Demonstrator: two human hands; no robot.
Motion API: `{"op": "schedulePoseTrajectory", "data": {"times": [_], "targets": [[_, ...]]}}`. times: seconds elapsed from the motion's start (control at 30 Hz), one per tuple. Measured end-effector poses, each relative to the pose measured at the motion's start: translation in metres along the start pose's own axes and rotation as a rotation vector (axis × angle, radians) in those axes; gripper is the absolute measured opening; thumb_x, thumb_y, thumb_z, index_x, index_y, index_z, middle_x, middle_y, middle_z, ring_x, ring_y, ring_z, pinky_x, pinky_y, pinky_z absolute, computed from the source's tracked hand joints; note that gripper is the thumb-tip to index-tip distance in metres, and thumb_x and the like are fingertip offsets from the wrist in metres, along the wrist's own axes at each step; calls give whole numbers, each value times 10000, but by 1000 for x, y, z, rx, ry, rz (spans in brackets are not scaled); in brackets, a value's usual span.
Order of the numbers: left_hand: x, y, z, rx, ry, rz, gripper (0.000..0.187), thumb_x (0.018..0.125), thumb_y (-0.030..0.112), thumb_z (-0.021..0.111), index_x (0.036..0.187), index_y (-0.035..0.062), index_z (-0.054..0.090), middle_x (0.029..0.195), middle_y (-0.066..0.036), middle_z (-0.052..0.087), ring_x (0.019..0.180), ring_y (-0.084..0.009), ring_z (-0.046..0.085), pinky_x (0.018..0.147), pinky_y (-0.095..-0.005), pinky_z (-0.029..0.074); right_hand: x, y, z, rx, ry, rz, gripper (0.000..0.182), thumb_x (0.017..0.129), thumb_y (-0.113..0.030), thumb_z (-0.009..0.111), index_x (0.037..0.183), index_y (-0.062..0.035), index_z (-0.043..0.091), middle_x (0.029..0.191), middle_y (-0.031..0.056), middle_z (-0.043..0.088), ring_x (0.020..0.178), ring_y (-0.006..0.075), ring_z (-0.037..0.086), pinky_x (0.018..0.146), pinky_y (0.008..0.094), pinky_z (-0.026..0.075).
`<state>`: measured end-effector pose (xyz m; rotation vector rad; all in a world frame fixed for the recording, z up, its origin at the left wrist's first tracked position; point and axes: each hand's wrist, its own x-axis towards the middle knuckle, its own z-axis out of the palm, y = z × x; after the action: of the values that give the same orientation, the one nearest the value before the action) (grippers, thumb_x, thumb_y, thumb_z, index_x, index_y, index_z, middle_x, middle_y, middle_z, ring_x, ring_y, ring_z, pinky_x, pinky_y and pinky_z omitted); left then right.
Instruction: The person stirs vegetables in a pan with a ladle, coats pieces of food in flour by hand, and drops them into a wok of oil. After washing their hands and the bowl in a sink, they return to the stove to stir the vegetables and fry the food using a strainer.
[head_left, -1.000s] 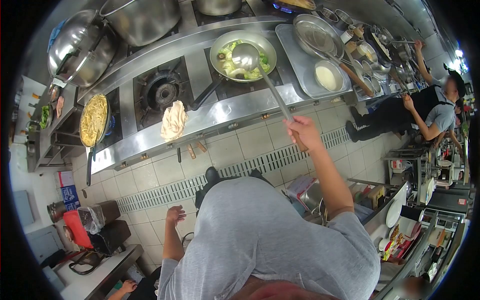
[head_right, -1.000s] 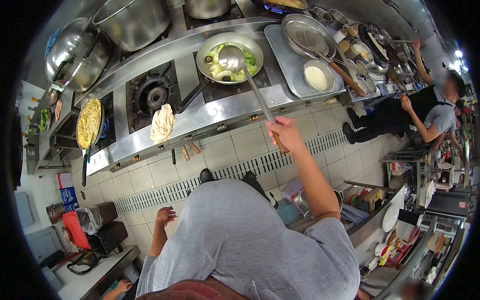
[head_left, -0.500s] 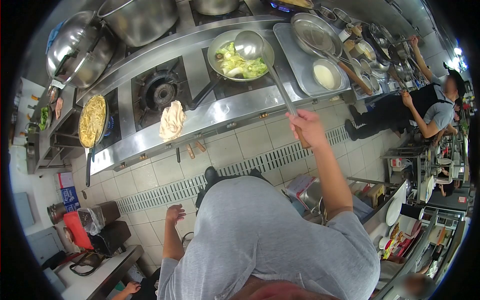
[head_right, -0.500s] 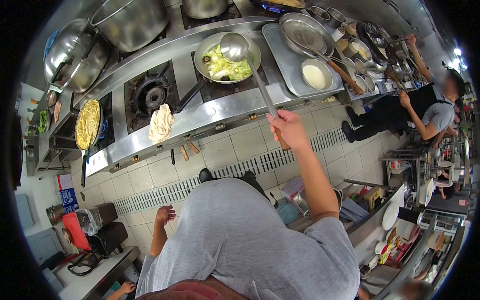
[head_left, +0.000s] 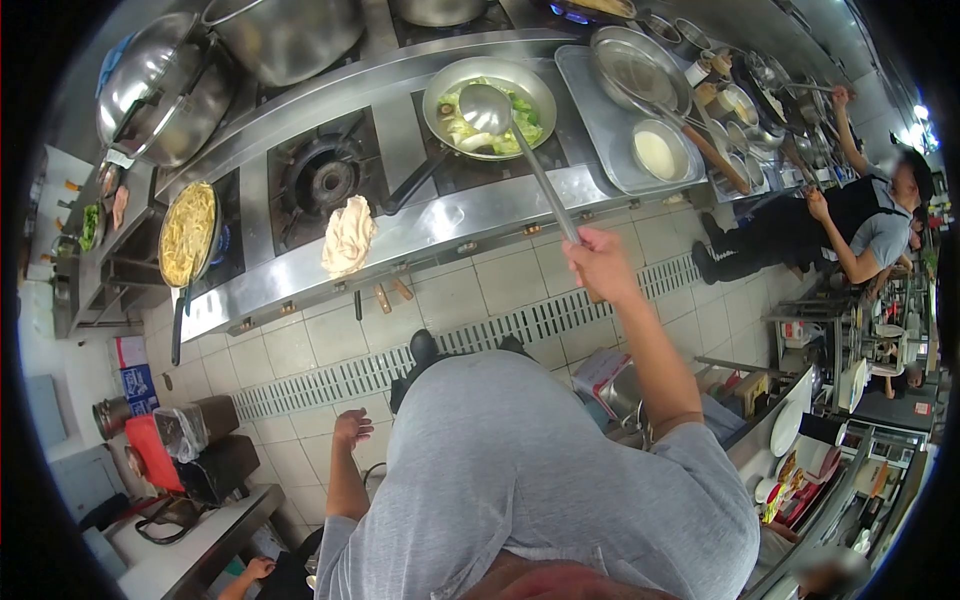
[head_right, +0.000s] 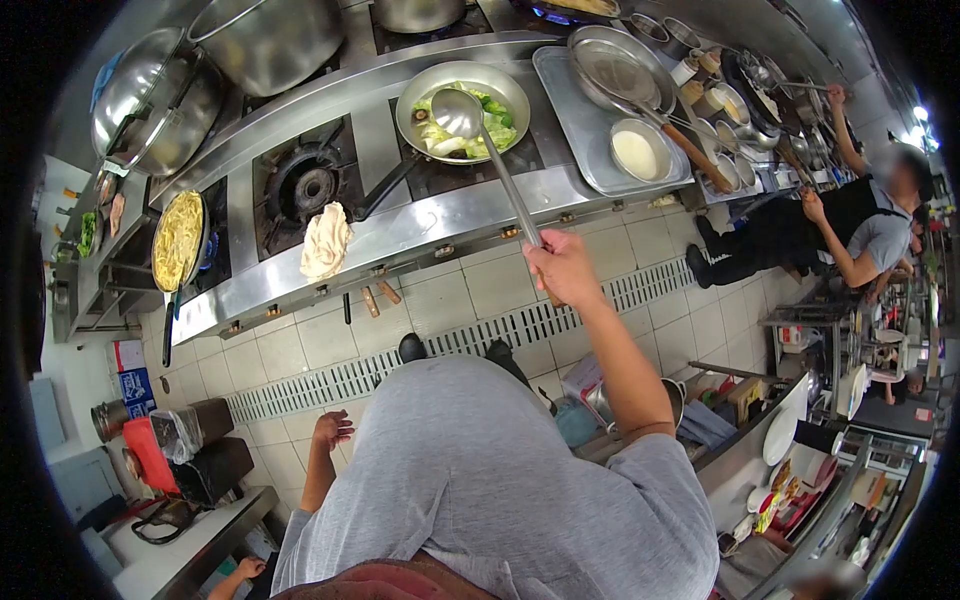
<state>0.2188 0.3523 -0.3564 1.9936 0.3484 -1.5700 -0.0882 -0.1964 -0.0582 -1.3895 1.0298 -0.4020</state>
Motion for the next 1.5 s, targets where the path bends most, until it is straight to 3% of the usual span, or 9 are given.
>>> {"op": "schedulePoseTrajectory", "data": {"times": [0.2,0.5,0.6,0.7,0.8,1.0,1.1,1.5], "targets": [[-8,4,2,16,23,-4,483,943,380,605,1278,36,546,1079,-162,676,796,-263,693,625,-388,541,5,4,-1,118,-35,18,162,927,-148,661,858,-3,636,646,21,570,461,91,497,427,242,395],[-5,5,-1,-7,19,9,489,926,365,626,1279,37,539,1040,-145,680,779,-260,696,617,-387,543,8,3,-14,601,-108,145,279,925,-161,660,1064,78,625,671,56,585,471,104,504,425,216,402],[-2,5,-1,-7,19,8,492,926,364,630,1286,42,535,1037,-144,679,772,-259,696,615,-386,542,8,5,-18,714,-148,171,283,919,-163,667,1064,77,625,681,60,588,469,106,503,422,212,399],[1,4,-3,-10,7,7,494,928,368,630,1290,47,535,1040,-145,679,770,-258,695,614,-384,543,6,3,-11,498,-56,117,229,922,-164,663,1009,47,643,665,43,578,465,99,503,425,223,400],[0,5,-3,-1,13,4,493,931,371,627,1290,46,537,1057,-150,675,780,-261,695,618,-388,547,2,6,1,91,54,-21,175,926,-164,656,934,11,655,647,25,569,472,91,509,433,238,404],[-2,7,-1,10,4,-3,486,940,373,607,1286,38,543,1093,-170,663,806,-269,693,621,-391,550,1,-4,6,98,50,-31,171,930,-166,652,867,-7,643,642,14,567,486,84,517,441,244,406],[-2,9,1,9,2,4,486,940,374,607,1283,36,544,1096,-173,663,798,-268,692,616,-386,549,4,-2,5,154,-17,6,220,935,-135,634,1059,46,647,688,25,587,493,91,509,452,228,410],[0,2,2,-15,-5,-6,473,927,386,627,1246,44,556,1005,-129,663,731,-236,681,570,-359,537,8,3,11,178,-36,21,227,936,-142,632,1054,51,645,676,24,582,485,86,503,447,228,403]]}}
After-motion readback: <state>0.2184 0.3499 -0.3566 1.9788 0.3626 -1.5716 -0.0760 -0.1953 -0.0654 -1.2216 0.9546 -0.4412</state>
